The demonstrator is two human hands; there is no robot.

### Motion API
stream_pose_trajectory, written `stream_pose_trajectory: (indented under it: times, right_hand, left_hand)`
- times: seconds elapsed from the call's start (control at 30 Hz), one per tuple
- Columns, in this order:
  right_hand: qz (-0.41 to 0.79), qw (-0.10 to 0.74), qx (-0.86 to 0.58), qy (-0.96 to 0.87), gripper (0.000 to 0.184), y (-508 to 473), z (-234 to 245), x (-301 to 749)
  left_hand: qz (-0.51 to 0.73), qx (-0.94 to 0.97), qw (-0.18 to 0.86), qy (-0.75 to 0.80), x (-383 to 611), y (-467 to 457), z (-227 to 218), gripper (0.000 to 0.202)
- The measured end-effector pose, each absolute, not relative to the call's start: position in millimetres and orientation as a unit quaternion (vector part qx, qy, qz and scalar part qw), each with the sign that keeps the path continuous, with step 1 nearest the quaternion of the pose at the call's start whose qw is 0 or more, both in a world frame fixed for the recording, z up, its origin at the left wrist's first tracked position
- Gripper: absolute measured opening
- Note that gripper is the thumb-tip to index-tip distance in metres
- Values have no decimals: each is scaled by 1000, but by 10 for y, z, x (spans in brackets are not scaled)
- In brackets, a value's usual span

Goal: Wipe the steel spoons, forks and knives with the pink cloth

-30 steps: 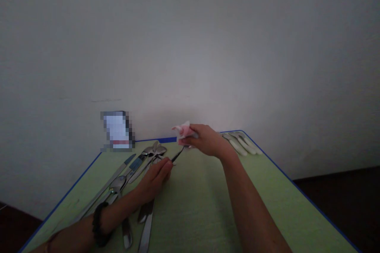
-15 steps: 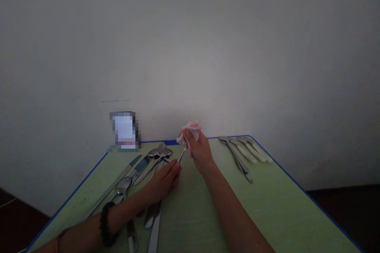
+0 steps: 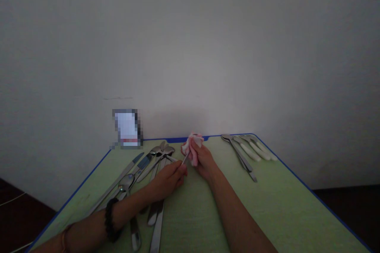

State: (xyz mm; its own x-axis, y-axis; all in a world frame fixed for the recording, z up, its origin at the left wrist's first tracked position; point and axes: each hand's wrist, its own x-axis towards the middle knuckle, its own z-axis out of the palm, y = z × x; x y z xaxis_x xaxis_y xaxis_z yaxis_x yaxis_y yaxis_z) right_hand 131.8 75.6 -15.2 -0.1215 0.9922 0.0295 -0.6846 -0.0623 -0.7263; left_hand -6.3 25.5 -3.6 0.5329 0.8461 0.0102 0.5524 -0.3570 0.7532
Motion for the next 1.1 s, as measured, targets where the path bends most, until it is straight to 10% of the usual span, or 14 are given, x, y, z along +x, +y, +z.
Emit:
stream_pose_trajectory:
  times: [0.37,0.9,1.1]
  right_hand:
    - [606,742,-248,-141,31,898,-200,1433]
    - [683,564,-311,-343,39,717,-106,1446]
    - [663,637,-298,-258,33,797,-115,1454]
  left_hand:
    - [217,746,499,384,-104,194,31,40]
    - [239,732,470,432,-99,274,-33,41]
    - [211,764,429,433,-79,243,58,42]
